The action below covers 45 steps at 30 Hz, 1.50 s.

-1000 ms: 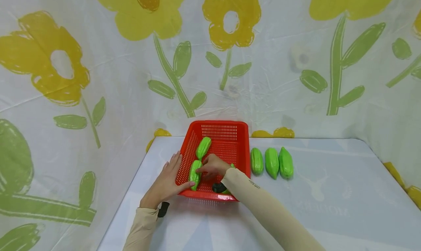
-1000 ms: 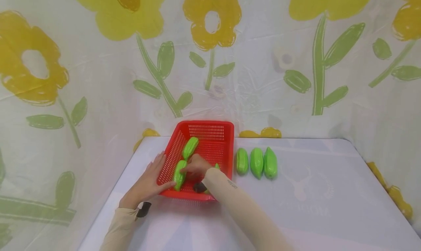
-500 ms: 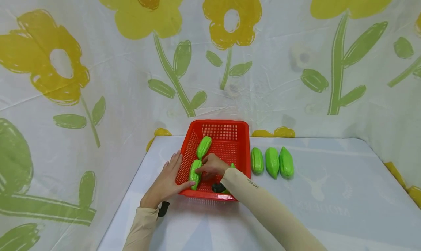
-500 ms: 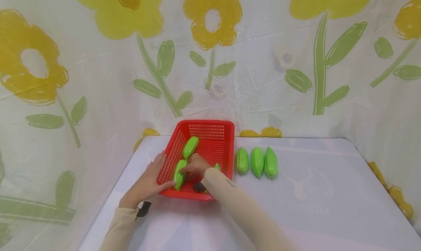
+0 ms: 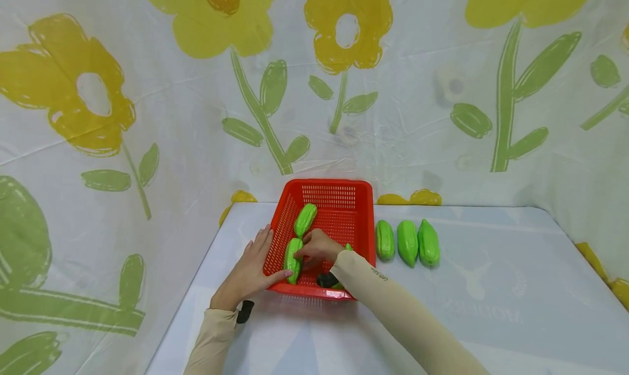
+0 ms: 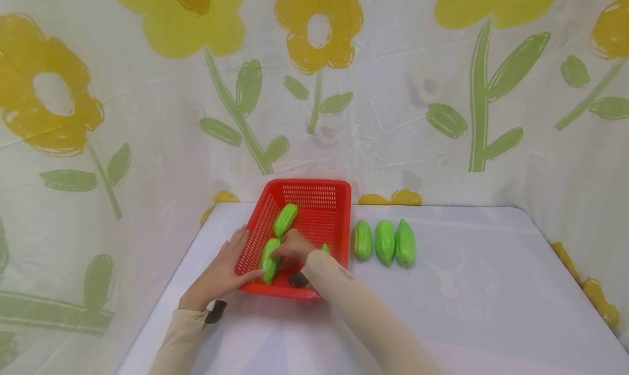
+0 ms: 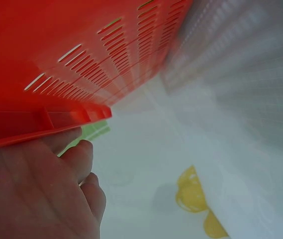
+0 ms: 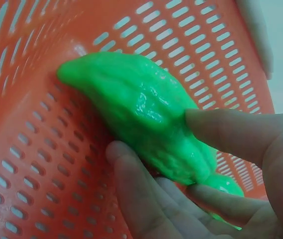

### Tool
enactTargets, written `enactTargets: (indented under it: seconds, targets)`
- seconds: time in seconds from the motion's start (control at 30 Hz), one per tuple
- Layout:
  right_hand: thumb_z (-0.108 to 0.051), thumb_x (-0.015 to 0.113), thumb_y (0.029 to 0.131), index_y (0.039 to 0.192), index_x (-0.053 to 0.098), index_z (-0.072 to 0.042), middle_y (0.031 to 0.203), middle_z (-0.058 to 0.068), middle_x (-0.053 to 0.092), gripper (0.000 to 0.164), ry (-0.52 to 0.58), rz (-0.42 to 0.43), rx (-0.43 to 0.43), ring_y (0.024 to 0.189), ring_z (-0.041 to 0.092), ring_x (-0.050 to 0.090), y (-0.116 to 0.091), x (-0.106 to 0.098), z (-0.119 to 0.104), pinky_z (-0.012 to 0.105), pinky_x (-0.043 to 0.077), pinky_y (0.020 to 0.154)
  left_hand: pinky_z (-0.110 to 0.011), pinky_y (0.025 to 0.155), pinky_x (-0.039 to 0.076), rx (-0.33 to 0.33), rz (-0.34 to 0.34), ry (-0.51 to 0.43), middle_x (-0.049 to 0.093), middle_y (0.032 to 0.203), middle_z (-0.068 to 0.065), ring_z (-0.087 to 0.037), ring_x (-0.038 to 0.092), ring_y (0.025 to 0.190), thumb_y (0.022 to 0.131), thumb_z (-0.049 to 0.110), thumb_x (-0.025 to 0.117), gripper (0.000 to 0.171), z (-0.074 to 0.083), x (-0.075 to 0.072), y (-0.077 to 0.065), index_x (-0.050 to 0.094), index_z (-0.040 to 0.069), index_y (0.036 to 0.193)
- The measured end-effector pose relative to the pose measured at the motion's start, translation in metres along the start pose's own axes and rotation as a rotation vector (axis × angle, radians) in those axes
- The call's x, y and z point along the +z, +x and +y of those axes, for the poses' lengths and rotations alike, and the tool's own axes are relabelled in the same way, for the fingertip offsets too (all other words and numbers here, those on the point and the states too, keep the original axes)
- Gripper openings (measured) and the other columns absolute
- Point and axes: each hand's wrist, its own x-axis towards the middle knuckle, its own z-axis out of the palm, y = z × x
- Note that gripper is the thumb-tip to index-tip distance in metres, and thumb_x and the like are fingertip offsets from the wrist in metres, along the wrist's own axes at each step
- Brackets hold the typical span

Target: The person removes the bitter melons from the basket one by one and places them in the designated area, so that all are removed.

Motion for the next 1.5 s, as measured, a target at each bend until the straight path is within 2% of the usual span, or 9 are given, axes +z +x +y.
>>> enactTargets:
  seconds: [0.2,0.33,0.47,0.73,1.07,1.5]
  targets:
    - [-0.011,0.08,0.089,0.114,0.071,0.006,0.1,0.015,0.076,0.032,0.062,-0.024,0.017,0.079,0.028,0.079,0.003,-0.002,0.001,0.037,0.066,0.072,-0.06,0.131,0.015,0.005,-0.001,0.008,0.011,0.176,-0.011,-0.036,0.011,0.163,0.085,0.074,0.064,0.118,-0.001,0.001,0.0,0.011,0.006,0.167]
    - [-0.01,0.081,0.088,0.121,0.067,0.008,0.102,0.018,0.075,0.04,0.111,-0.027,0.02,0.078,0.028,0.079,0.006,-0.004,0.003,0.038,0.066,0.071,-0.061,0.131,0.015,0.018,0.002,0.01,0.011,0.176,-0.012,-0.037,0.012,0.163,0.086,0.073,0.064,0.117,-0.001,0.001,0.001,0.012,0.005,0.166]
    - [-0.011,0.08,0.089,0.125,0.065,0.008,0.102,0.019,0.076,0.043,0.146,-0.035,0.026,0.077,0.029,0.079,0.008,-0.006,0.005,0.038,0.066,0.07,-0.06,0.131,0.014,0.014,-0.005,0.008,0.01,0.176,-0.011,-0.035,0.01,0.164,0.086,0.073,0.064,0.118,-0.001,0.002,0.001,0.011,0.006,0.167]
    - [-0.015,0.078,0.093,0.129,0.065,0.004,0.113,0.017,0.074,0.043,0.144,-0.039,0.02,0.09,0.03,0.079,0.001,-0.011,-0.002,0.041,0.066,0.077,-0.061,0.131,0.015,0.013,-0.007,0.007,0.011,0.176,-0.012,-0.036,0.011,0.163,0.086,0.073,0.064,0.118,0.0,0.003,0.001,0.012,0.005,0.166]
    - [-0.013,0.078,0.092,0.138,0.057,0.006,0.11,0.02,0.074,0.054,0.176,-0.038,0.019,0.083,0.031,0.08,0.0,-0.02,-0.004,0.044,0.066,0.08,-0.059,0.132,0.014,0.007,0.001,-0.001,0.009,0.177,-0.009,-0.034,0.01,0.164,0.084,0.076,0.064,0.12,0.0,0.003,0.001,0.011,0.007,0.167]
    - [-0.019,0.077,0.093,0.144,0.055,0.003,0.121,0.019,0.074,0.059,0.172,-0.037,-0.002,0.099,0.038,0.078,-0.012,-0.038,-0.006,0.053,0.059,0.097,-0.06,0.132,0.014,-0.013,-0.004,0.007,0.009,0.177,-0.008,-0.033,0.008,0.164,0.083,0.076,0.065,0.121,0.0,0.002,0.001,0.01,0.009,0.167]
